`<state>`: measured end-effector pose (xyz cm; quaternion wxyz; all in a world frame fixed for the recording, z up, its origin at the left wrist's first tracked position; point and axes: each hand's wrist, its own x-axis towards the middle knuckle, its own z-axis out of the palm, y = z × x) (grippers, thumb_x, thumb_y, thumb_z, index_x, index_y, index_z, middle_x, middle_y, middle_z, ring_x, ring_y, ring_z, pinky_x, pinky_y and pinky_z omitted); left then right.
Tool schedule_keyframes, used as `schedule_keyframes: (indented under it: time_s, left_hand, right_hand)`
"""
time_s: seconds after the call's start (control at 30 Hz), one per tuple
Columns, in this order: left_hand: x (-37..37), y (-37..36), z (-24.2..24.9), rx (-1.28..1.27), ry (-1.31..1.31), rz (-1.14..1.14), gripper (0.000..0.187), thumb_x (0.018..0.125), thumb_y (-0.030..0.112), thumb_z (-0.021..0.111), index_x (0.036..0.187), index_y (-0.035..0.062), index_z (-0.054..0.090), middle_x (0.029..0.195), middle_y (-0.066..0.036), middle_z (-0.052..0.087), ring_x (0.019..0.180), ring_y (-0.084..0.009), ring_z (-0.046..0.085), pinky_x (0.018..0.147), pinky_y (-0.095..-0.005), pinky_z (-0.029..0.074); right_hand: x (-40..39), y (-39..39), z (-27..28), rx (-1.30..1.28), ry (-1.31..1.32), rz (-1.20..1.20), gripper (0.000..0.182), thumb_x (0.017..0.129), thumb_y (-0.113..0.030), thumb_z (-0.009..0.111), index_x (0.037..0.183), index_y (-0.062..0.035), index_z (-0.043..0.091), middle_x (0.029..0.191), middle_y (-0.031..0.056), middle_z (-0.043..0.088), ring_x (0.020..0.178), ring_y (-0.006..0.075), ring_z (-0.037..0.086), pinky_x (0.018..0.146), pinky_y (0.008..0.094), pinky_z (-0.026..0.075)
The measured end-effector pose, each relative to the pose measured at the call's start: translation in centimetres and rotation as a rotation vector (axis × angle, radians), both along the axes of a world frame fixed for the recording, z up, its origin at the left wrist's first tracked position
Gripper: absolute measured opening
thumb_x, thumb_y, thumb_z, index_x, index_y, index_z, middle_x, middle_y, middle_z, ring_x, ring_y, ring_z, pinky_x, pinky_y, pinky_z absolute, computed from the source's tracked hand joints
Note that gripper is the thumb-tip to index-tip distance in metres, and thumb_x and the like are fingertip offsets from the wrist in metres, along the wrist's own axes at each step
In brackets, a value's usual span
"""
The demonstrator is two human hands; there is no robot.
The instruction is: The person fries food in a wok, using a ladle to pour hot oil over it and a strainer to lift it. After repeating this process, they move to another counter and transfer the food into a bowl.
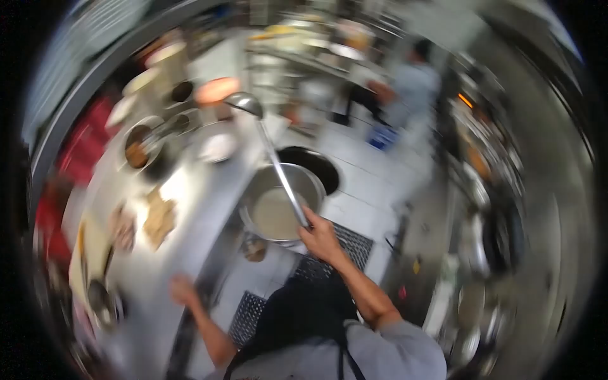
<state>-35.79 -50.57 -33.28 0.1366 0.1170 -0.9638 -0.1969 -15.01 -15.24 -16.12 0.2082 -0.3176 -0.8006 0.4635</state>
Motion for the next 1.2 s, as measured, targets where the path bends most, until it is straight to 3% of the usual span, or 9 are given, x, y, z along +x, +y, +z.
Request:
schedule_keyframes:
  time_s: [0.17, 0.23, 0.27, 0.53, 0.57, 0.63, 0.83, 1.03, 1.2]
  left_hand:
    - [-1.2, -0.5, 0.5, -0.186, 0.021, 0.025, 0.035, 0.085, 0.031, 0.045, 0.073, 0.0050, 0.065, 0.063, -0.011, 0.062, 0.051, -0.0275, 0.058, 0.044, -0.0396, 0.043]
    - [-5.0, -6.4, -7.6, -0.720, 0.102, -0.423, 0.039, 0.088, 0.031, 0.038, 0.115, 0.0048, 0.048, 0.094, -0.016, 0.054, 0.079, -0.0298, 0.052, 0.063, -0.0425, 0.044]
    - [-4.8, -6.5, -6.8, -0.765, 0.123, -0.434, 0.037, 0.087, 0.029, 0.039, 0.112, 0.0042, 0.050, 0.092, -0.016, 0.055, 0.077, -0.0294, 0.053, 0.063, -0.0417, 0.044]
    - [-9.6, 5.7, -5.6, -0.043, 0.477, -0.530, 0.022, 0.083, 0.017, 0.051, 0.088, -0.0006, 0.063, 0.079, -0.013, 0.064, 0.065, -0.0259, 0.061, 0.059, -0.0350, 0.048]
    - [-7.7, 10.8, -3.8, -0.335, 0.483, -0.676, 0.024, 0.083, 0.017, 0.052, 0.092, -0.0036, 0.061, 0.082, -0.016, 0.063, 0.069, -0.0261, 0.061, 0.061, -0.0335, 0.048]
    - [-0.7, 22.7, 1.1, 0.384, 0.378, -0.814, 0.023, 0.082, 0.014, 0.051, 0.071, -0.0049, 0.058, 0.060, -0.012, 0.057, 0.051, -0.0201, 0.049, 0.052, -0.0349, 0.042]
    - [21.5, 43.4, 10.5, 0.836, -0.221, -1.450, 0.021, 0.077, 0.003, 0.048, 0.056, -0.0029, 0.044, 0.049, -0.002, 0.035, 0.049, -0.0093, 0.031, 0.044, -0.0291, 0.027]
    - [35.6, 48.4, 10.5, 0.683, -0.226, -1.805, 0.026, 0.072, 0.003, 0.050, 0.050, -0.0018, 0.035, 0.045, -0.012, 0.029, 0.041, -0.0125, 0.027, 0.039, -0.0324, 0.025]
    - [34.4, 50.5, 7.3, 0.434, -0.353, -1.750, 0.027, 0.073, 0.007, 0.048, 0.051, -0.0032, 0.036, 0.044, -0.008, 0.035, 0.045, -0.0105, 0.032, 0.043, -0.0342, 0.027]
  right_hand:
    - [14.0, 2.7, 1.5, -0.052, 0.167, -0.511, 0.046, 0.076, -0.007, 0.057, 0.121, -0.0010, 0.045, 0.056, 0.0051, 0.049, 0.049, 0.0103, 0.045, 0.047, 0.0270, 0.041]
    - [18.7, 2.0, 3.3, -0.235, 0.224, -0.792, 0.045, 0.078, -0.006, 0.055, 0.121, -0.0022, 0.045, 0.057, 0.0006, 0.049, 0.044, 0.0070, 0.043, 0.040, 0.0235, 0.038]
    - [21.1, 1.9, 3.5, -0.212, 0.313, -0.840, 0.047, 0.079, -0.005, 0.053, 0.125, -0.0036, 0.043, 0.057, -0.0022, 0.048, 0.041, 0.0040, 0.042, 0.035, 0.0202, 0.036]
    - [36.8, -2.3, 6.5, -0.100, 0.563, -1.350, 0.032, 0.083, -0.005, 0.049, 0.115, 0.0000, 0.045, 0.057, -0.0008, 0.045, 0.035, 0.0054, 0.042, 0.027, 0.0202, 0.035]
    - [38.0, -2.5, 7.0, -0.106, 0.565, -1.348, 0.032, 0.083, -0.005, 0.049, 0.115, 0.0000, 0.045, 0.057, -0.0008, 0.045, 0.035, 0.0054, 0.042, 0.027, 0.0202, 0.035]
    - [39.8, -2.8, 7.8, 0.007, 0.539, -1.496, 0.028, 0.084, -0.005, 0.049, 0.112, 0.0001, 0.046, 0.058, -0.0010, 0.044, 0.035, 0.0054, 0.042, 0.027, 0.0201, 0.035]
    - [44.2, -0.1, 8.8, 0.107, 0.765, -1.481, 0.041, 0.084, -0.005, 0.047, 0.122, 0.0008, 0.034, 0.066, 0.0047, 0.046, 0.039, 0.0099, 0.045, 0.030, 0.0237, 0.038]
    - [48.7, 3.5, 8.9, -0.157, 1.036, -1.432, 0.034, 0.087, -0.009, 0.045, 0.120, -0.0034, 0.039, 0.063, 0.0008, 0.039, 0.037, 0.0068, 0.034, 0.028, 0.0221, 0.032]
    - [51.8, 5.9, 6.3, -0.253, 1.174, -1.410, 0.031, 0.087, -0.012, 0.046, 0.117, -0.0036, 0.046, 0.059, -0.0026, 0.037, 0.035, 0.0039, 0.030, 0.026, 0.0202, 0.026]
